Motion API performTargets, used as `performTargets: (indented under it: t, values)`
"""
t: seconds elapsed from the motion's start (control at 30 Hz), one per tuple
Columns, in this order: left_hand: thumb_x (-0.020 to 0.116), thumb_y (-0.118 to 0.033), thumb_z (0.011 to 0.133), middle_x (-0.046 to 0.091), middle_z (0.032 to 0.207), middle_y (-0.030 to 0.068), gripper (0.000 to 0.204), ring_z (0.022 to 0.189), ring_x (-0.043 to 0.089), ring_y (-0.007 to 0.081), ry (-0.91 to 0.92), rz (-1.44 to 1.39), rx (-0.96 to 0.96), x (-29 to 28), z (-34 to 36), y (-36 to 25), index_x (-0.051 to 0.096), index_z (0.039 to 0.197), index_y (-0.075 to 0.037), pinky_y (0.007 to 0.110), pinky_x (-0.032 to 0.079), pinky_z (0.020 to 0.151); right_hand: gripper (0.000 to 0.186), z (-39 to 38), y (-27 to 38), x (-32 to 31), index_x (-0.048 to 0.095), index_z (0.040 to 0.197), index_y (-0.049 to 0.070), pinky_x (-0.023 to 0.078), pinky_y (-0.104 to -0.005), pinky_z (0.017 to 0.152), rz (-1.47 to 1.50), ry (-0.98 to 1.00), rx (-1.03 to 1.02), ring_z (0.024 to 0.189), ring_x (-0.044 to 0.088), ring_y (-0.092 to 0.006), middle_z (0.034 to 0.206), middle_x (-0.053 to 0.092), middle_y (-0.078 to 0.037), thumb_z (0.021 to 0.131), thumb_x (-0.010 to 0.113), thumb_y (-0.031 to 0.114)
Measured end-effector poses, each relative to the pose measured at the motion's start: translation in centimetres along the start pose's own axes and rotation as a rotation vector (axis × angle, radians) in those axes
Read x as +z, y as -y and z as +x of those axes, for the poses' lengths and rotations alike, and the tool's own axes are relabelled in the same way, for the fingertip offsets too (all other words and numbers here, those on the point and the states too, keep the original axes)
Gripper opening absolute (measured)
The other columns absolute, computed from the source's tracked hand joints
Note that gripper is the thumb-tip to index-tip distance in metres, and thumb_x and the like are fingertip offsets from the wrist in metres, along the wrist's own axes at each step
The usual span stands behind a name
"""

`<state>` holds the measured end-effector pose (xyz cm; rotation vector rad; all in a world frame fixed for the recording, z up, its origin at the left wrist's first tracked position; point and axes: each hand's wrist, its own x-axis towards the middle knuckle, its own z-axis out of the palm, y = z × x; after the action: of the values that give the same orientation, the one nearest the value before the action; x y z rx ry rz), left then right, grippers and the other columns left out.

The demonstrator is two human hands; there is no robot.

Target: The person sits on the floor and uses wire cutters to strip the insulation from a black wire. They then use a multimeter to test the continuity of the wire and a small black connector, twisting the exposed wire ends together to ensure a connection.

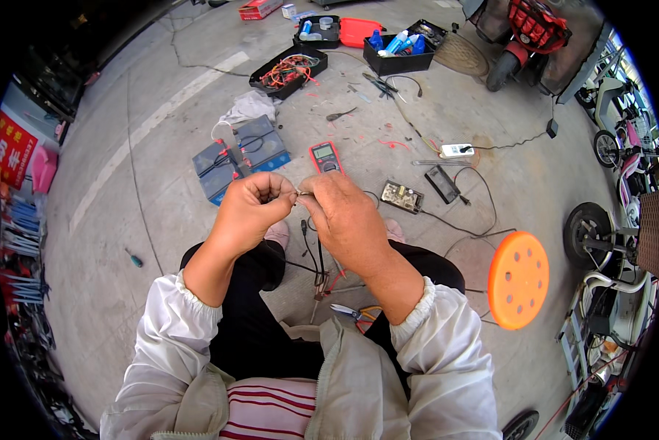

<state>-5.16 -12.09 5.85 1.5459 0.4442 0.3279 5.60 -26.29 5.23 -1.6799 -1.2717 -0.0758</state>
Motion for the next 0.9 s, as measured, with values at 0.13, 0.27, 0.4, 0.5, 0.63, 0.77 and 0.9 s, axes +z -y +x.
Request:
performTargets:
  t: [0.13,0.27,0.4,0.5,0.63,0.77,0.9]
  values:
    - [0.066,-0.002,0.083,0.066,0.082,0.0015,0.007,0.073,0.058,0.0051,-0.013,0.061,0.032,0.0,-0.1,0.2,0.065,0.088,0.002,0.022,0.047,0.065,0.014,-0.2,-0.6,0.6,0.057,0.093,0.002,0.047,-0.0375,0.060,-0.154,-0.032,-0.093,0.071,0.058,-0.0278,0.080,0.057,-0.011,0.088,0.065,0.012]
    - [0.065,-0.001,0.084,0.066,0.082,0.0016,0.005,0.074,0.058,0.0057,-0.087,0.412,0.268,0.7,-0.4,0.1,0.064,0.087,0.002,0.023,0.047,0.065,0.014,-0.1,-0.3,0.2,0.057,0.093,0.002,0.044,-0.0303,0.052,0.902,0.192,0.972,0.064,0.055,-0.0136,0.077,0.056,-0.003,0.095,0.059,0.016]
    - [0.066,-0.003,0.084,0.067,0.085,0.0027,0.008,0.077,0.059,0.0067,-0.059,0.195,0.049,0.4,0.1,0.2,0.066,0.090,0.002,0.023,0.048,0.068,0.016,0.0,-1.1,0.0,0.057,0.093,0.003,0.042,-0.0267,0.050,1.060,0.224,0.906,0.063,0.051,-0.0079,0.078,0.054,0.000,0.097,0.056,0.018]
    - [0.067,-0.004,0.085,0.067,0.087,0.0033,0.009,0.079,0.060,0.0075,-0.047,-0.017,-0.034,-0.5,0.5,0.7,0.066,0.092,0.002,0.022,0.047,0.071,0.012,0.3,-0.6,0.3,0.057,0.096,0.003,0.046,-0.0330,0.057,0.485,0.137,0.432,0.067,0.056,-0.0178,0.079,0.057,-0.006,0.093,0.059,0.014]
    - [0.067,-0.003,0.086,0.067,0.088,0.0034,0.009,0.080,0.060,0.0080,0.024,-0.051,-0.095,-0.9,0.5,0.4,0.066,0.094,0.002,0.023,0.047,0.073,0.015,0.5,-0.9,0.4,0.057,0.101,0.004,0.048,-0.0409,0.068,-0.014,0.072,-0.016,0.077,0.058,-0.0315,0.084,0.059,-0.014,0.088,0.062,0.010]
    - [0.067,-0.004,0.086,0.067,0.088,0.0033,0.009,0.079,0.059,0.0079,0.046,-0.020,-0.080,-0.8,0.3,0.5,0.066,0.093,0.002,0.023,0.046,0.073,0.013,0.4,-0.6,0.5,0.057,0.098,0.003,0.047,-0.0411,0.067,-0.126,0.073,-0.052,0.072,0.057,-0.0306,0.081,0.058,-0.014,0.087,0.062,0.008]
    - [0.067,-0.009,0.088,0.066,0.087,0.0029,0.012,0.077,0.057,0.0084,0.114,0.030,-0.130,-1.0,0.4,0.4,0.066,0.095,0.001,0.024,0.045,0.071,0.010,-0.1,-1.2,0.8,0.059,0.094,0.002,0.046,-0.0336,0.059,0.561,0.158,0.615,0.063,0.053,-0.0179,0.072,0.056,-0.008,0.091,0.061,0.011]
